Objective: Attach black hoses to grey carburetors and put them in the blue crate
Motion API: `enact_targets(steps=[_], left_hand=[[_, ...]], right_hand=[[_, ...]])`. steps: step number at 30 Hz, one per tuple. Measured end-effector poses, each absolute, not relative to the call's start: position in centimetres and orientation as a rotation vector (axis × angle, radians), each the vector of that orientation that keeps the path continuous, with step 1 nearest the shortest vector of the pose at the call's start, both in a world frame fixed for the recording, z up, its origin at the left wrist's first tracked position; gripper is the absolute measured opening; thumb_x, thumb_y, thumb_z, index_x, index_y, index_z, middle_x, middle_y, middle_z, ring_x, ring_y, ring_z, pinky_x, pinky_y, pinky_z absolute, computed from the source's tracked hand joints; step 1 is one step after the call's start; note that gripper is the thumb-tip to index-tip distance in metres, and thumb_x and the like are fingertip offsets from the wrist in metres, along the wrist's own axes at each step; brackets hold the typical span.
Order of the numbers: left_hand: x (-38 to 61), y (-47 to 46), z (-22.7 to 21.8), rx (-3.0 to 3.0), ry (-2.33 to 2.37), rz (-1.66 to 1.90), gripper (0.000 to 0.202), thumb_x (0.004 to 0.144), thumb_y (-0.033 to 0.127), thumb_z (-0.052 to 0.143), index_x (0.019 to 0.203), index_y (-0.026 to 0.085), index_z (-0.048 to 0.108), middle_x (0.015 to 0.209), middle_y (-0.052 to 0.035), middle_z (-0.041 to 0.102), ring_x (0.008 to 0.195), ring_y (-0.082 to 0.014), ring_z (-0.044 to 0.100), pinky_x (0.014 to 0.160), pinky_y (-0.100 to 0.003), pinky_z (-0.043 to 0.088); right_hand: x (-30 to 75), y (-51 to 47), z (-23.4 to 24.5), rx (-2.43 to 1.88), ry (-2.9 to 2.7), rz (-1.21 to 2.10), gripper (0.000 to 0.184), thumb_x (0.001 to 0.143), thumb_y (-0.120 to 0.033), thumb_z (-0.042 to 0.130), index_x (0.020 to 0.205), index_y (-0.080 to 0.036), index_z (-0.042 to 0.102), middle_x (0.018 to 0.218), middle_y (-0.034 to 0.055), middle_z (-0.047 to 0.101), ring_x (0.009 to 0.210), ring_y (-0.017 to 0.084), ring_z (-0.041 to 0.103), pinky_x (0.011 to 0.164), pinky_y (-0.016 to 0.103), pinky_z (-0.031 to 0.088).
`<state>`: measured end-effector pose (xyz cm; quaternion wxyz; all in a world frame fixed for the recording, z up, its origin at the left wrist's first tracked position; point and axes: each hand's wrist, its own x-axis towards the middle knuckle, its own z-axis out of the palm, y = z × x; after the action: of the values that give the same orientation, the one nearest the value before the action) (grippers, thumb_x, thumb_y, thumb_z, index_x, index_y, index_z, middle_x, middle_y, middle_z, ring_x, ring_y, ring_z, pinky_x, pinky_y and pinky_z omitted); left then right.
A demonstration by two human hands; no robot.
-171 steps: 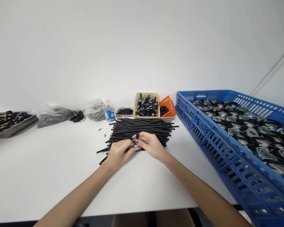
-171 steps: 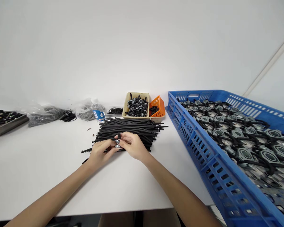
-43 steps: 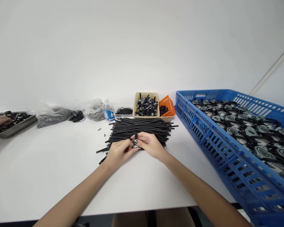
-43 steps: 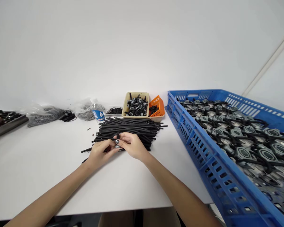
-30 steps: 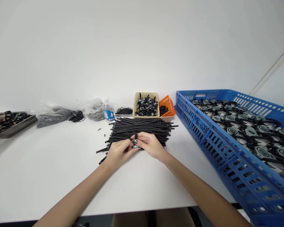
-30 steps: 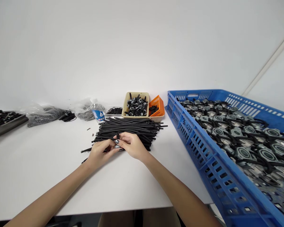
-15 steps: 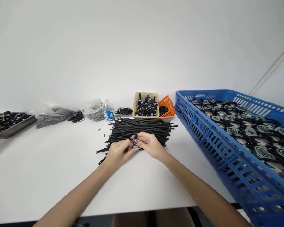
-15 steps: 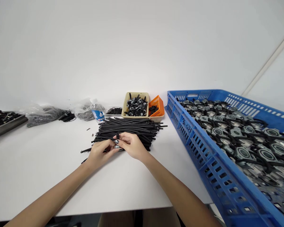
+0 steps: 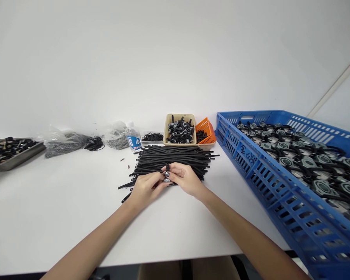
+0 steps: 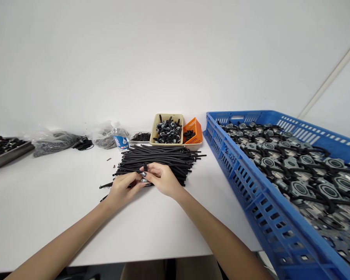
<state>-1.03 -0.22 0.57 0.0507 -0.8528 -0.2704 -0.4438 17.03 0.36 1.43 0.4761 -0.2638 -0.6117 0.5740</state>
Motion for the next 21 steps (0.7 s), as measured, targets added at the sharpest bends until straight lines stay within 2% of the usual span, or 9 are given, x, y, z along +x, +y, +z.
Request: enact_targets(steps=[21], left_hand=[[-1.16,-0.2,0.39,-2.593,-0.859,-1.344,0.027,0.09,0.032,0.063,0.071,0.02,0.049,0.054,0.0078,0.048,0.046,-0.0064,0.039,0.046,-0.018,0.033]], right_hand=[[17.07,0.54,1.28,-0.645,-1.553,1.361,0.047,0.076,-0.057,0.072,0.103,-0.018,0.07,0.093,0.0077,0.075,0.092,0.022,0.071,0.088,0.038,0.055]])
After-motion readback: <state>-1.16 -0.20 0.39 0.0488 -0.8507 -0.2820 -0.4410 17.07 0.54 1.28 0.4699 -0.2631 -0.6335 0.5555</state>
